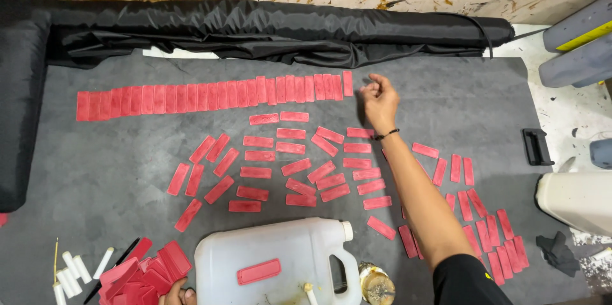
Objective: Applying a substance to small leather strips and arranging them in rows on a workbench
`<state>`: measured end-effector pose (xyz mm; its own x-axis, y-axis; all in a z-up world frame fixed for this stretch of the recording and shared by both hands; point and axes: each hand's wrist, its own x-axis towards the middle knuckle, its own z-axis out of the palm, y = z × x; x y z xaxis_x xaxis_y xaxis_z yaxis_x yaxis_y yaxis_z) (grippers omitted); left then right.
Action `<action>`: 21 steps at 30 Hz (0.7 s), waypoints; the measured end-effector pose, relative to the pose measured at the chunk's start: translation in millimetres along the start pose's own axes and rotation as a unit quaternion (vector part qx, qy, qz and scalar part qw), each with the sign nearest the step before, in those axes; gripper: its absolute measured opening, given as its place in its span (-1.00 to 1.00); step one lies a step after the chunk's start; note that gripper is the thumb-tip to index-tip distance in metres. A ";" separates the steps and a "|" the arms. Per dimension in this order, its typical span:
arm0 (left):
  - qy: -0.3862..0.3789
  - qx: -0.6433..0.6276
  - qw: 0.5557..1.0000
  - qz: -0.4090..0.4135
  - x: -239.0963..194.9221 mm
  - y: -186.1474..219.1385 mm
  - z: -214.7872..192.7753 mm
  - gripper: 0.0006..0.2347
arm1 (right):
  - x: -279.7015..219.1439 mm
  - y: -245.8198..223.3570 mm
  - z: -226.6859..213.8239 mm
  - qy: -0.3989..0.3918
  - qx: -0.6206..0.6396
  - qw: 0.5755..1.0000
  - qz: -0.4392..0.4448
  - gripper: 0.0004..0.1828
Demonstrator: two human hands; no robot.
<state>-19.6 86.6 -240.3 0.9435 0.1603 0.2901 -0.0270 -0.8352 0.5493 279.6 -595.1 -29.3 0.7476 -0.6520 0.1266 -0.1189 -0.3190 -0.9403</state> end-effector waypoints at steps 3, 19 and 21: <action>0.087 -0.007 0.992 0.089 31.0 87.9 -36.7 -0.67 | -35.1 -32.9 -28.9 -0.026 0.095 0.994 0.053 -0.74; 0.125 -0.215 0.961 0.120 51.2 186.0 -123.2 -0.78 | -332.3 -176.6 -101.1 -0.136 0.503 0.841 0.146 -0.87; 0.161 -0.288 0.943 0.040 51.3 187.4 -128.1 -0.82 | -358.9 -186.7 -99.2 -0.114 0.589 0.775 0.197 -0.89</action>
<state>-18.6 5.7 -22.1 0.7844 0.3367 0.5209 -0.3563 -0.4428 0.8228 -31.3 -369.8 132.2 0.9166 -0.3581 -0.1777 0.2119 0.8121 -0.5437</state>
